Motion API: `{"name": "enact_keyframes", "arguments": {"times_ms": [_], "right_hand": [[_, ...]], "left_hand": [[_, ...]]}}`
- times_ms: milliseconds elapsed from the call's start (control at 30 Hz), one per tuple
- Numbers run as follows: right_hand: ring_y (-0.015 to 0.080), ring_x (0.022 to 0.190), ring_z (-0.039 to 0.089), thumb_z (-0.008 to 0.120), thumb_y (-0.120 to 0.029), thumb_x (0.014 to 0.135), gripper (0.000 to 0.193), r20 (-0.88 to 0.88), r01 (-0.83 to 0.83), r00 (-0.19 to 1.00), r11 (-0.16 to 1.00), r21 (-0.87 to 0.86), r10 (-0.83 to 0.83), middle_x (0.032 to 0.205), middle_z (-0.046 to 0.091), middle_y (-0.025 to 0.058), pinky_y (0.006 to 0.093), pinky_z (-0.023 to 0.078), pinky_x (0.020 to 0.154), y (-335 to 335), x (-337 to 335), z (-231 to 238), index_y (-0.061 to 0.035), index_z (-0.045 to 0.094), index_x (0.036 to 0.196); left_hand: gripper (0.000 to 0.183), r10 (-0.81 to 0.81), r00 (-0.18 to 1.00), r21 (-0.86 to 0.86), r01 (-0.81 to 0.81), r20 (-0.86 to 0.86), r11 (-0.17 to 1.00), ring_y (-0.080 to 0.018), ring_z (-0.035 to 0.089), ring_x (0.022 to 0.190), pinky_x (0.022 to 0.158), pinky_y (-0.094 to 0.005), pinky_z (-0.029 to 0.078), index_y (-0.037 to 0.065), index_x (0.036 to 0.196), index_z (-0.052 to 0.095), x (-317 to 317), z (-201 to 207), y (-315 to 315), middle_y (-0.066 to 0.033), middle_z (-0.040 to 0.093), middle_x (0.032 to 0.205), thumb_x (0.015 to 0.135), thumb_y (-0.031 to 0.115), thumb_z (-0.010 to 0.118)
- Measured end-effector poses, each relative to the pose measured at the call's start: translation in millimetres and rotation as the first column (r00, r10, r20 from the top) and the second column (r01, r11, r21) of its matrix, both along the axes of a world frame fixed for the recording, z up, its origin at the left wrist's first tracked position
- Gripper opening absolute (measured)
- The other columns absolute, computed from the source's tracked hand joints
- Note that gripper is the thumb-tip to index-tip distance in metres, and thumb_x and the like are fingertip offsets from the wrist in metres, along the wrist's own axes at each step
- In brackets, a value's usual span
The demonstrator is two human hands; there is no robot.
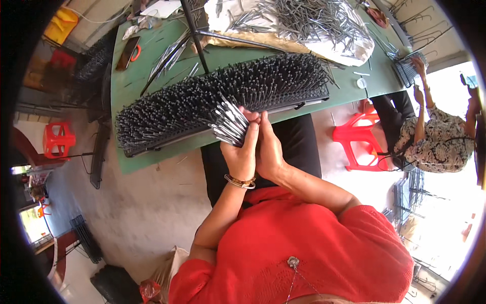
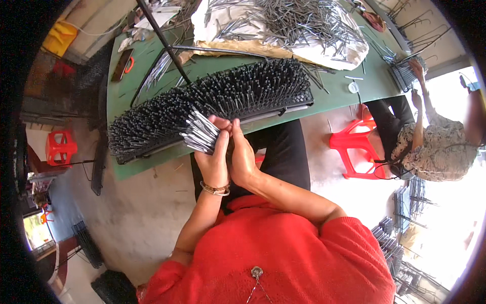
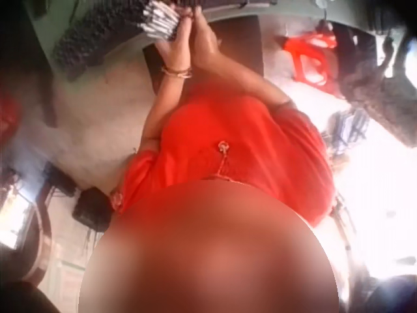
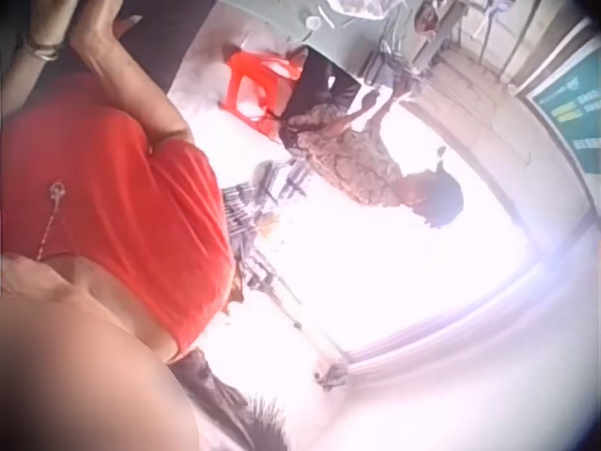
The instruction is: Manually inserting individual metal spikes into a black plastic base plate on a workbench.
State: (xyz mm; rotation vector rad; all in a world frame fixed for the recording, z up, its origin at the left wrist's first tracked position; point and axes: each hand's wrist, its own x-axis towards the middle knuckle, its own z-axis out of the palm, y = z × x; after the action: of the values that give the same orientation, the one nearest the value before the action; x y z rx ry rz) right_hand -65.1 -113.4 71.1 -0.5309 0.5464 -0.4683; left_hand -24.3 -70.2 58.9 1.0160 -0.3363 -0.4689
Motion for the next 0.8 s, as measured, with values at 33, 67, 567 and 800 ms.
{"name": "enact_keyframes", "arguments": {"times_ms": [33, 67, 567, 800], "right_hand": [[0.0145, 0.109, 0.052, 0.031, -0.044, 0.102, 0.050, -0.018, 0.009, 1.000, 1.000, 0.010, -0.009, 0.119, 0.056, 0.0073, 0.0314, 0.040, 0.098, -1.5, -2.6, 0.7, -0.0041, 0.052, 0.123], [0.0140, 0.107, 0.053, 0.032, -0.043, 0.102, 0.050, -0.040, 0.009, 0.999, 1.000, 0.020, -0.009, 0.116, 0.057, 0.0072, 0.0312, 0.041, 0.096, -2.8, -6.0, 2.1, -0.0034, 0.052, 0.124], [0.0061, 0.062, 0.056, 0.069, -0.017, 0.086, 0.022, -0.492, -0.619, 0.770, 0.663, -0.422, 0.406, 0.069, 0.064, 0.0020, 0.0216, 0.045, 0.054, -101.8, -52.0, -4.7, 0.0044, 0.068, 0.090], [0.0054, 0.064, 0.056, 0.069, -0.015, 0.086, 0.017, -0.521, -0.587, 0.797, 0.591, -0.553, 0.305, 0.071, 0.064, 0.0012, 0.0213, 0.045, 0.056, -108.5, -60.0, -20.1, 0.0021, 0.070, 0.088]], "left_hand": [[0.035, -0.020, 0.998, 0.014, 0.020, -0.055, 1.000, -0.0140, 0.058, 0.096, 0.087, -0.0288, 0.047, -0.005, 0.124, 0.046, -1.5, -2.9, -0.5, -0.0079, 0.059, 0.110, 0.090, -0.002, 0.054], [0.035, -0.030, 0.993, 0.027, 0.033, -0.114, 0.999, -0.0143, 0.059, 0.095, 0.087, -0.0287, 0.048, -0.004, 0.125, 0.046, -4.5, -5.4, 0.2, -0.0079, 0.060, 0.110, 0.091, 0.000, 0.054], [0.027, -0.451, 0.707, 0.022, 0.550, -0.545, 0.835, -0.0221, 0.066, 0.089, 0.074, -0.0340, 0.058, -0.004, 0.113, 0.055, -18.6, -5.7, 13.9, -0.0156, 0.065, 0.102, 0.090, 0.010, 0.056], [0.026, -0.428, 0.686, 0.041, 0.554, -0.588, 0.832, -0.0234, 0.066, 0.093, 0.075, -0.0360, 0.058, -0.004, 0.112, 0.057, -19.1, -20.2, 10.8, -0.0155, 0.065, 0.106, 0.090, 0.009, 0.056]]}}
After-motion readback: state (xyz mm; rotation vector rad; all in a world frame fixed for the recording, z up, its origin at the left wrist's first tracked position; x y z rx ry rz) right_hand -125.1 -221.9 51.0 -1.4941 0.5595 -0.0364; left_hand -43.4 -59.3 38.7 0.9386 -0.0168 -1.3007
